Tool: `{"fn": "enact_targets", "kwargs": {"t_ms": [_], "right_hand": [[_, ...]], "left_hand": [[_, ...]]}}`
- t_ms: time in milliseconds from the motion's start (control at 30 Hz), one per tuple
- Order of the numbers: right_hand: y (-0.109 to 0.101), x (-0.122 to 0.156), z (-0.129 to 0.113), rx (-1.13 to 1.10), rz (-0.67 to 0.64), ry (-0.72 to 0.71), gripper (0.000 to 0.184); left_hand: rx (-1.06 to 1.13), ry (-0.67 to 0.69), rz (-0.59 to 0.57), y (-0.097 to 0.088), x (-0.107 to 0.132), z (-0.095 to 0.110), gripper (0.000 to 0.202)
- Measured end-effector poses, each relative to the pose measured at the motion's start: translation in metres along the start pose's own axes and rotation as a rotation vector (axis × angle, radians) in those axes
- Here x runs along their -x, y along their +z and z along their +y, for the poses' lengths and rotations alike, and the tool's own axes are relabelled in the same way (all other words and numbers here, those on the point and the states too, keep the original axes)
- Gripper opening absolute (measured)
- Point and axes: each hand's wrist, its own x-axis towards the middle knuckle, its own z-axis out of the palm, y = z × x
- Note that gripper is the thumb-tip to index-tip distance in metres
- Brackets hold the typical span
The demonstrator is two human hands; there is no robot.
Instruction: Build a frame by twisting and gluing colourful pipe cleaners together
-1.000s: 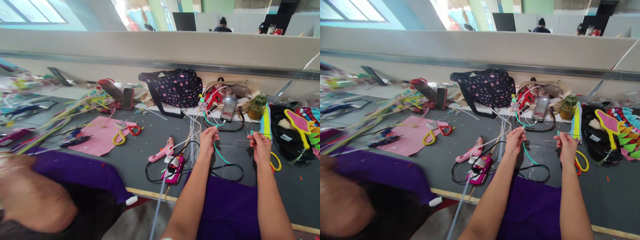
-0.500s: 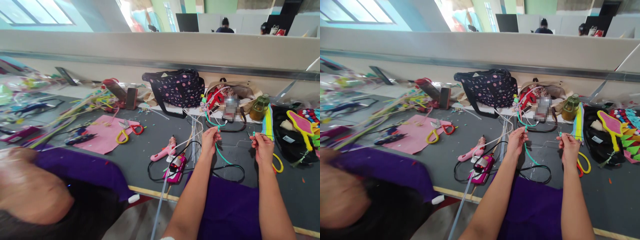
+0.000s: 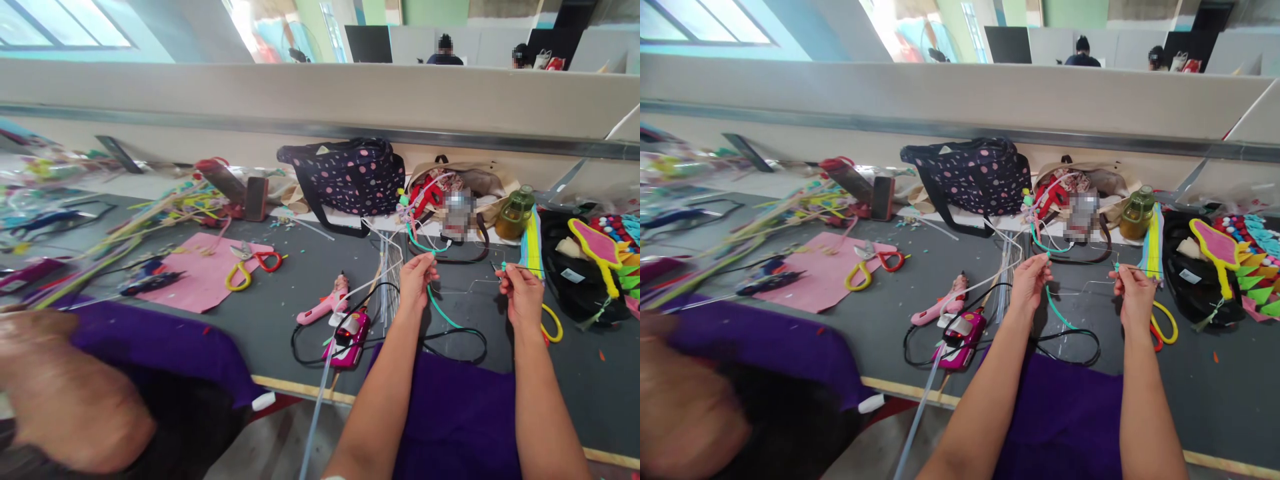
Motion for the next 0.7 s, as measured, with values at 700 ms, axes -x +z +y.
{"fn": "enact_targets", "kwargs": {"t_ms": [700], "right_hand": [[0.0000,0.0005,-0.0004,-0.004,0.001,0.027,0.025]], "left_hand": [[-0.008,0.019,0.016,0.0006,-0.0002,0.0003,0.034]]}}
